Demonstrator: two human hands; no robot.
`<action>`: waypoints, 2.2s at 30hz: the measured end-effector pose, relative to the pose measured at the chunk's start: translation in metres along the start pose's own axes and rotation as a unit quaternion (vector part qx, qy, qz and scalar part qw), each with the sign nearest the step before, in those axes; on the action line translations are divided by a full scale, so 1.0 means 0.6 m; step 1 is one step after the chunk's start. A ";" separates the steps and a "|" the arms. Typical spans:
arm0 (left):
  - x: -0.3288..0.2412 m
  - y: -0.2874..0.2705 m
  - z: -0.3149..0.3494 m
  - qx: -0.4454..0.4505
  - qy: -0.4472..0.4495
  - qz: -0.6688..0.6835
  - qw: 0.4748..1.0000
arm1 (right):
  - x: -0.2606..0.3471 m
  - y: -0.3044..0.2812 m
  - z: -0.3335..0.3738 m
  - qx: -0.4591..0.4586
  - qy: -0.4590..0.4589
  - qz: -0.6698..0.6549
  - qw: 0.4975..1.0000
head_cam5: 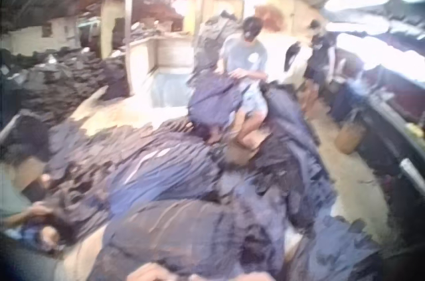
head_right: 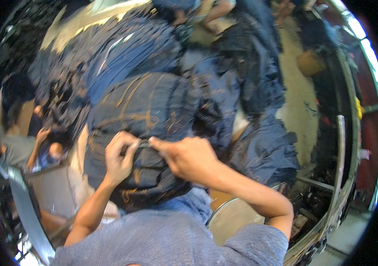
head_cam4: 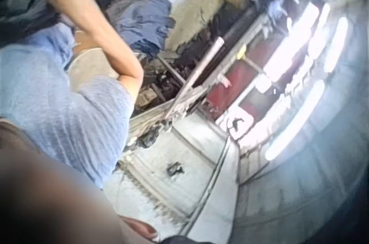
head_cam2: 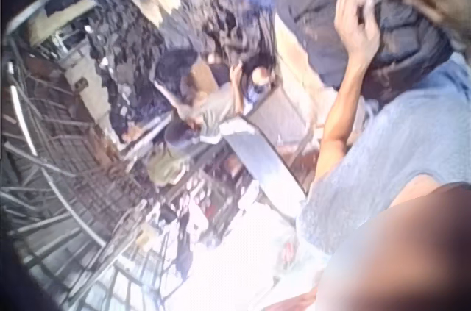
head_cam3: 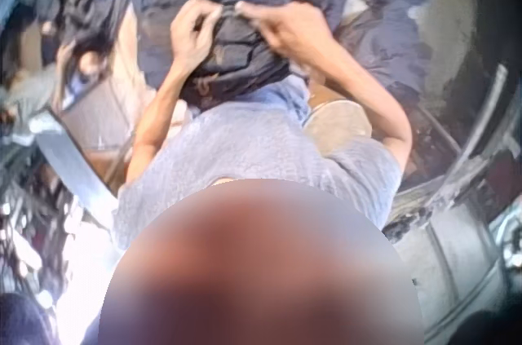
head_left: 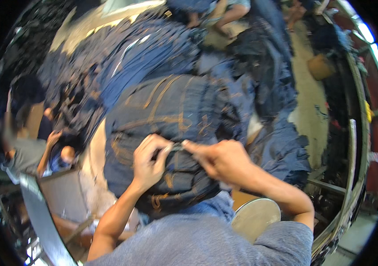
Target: The person sits on the floor and inspects a pair of dark denim shorts by turning them inside out and checking the seams and interior. They repeatedly handle the garment, flipping it over and examining different areas before placing it aside.
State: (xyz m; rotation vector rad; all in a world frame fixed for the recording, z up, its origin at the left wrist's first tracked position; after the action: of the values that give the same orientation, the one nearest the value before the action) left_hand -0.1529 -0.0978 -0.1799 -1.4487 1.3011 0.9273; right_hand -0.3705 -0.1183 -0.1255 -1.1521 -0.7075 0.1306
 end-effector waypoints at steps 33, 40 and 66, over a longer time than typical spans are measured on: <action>-0.012 -0.253 -0.121 -0.316 0.173 0.032 0.932 | -0.297 -0.123 0.524 -0.453 0.490 0.118 0.735; 0.026 -0.004 -0.148 0.188 -0.044 -0.158 0.968 | -0.218 -0.056 1.113 -0.295 0.722 0.441 0.444; 0.024 -0.035 -0.143 0.142 -0.043 -0.110 0.983 | -0.022 0.030 1.261 -0.242 0.737 0.590 0.223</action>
State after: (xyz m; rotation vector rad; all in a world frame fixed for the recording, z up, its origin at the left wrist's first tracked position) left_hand -0.1349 -0.1844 -0.1677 -1.2833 1.1318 0.6223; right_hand -0.8099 0.4809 0.0185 -1.4824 2.1787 0.0024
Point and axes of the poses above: each hand's wrist, its own z-axis away from the middle knuckle, its own y-axis out of the palm, x = y × z, the point moved 6 cm from there along -z, towards the middle knuckle, and after that the axes turned 12 degrees about z, right-handed, at the moved point
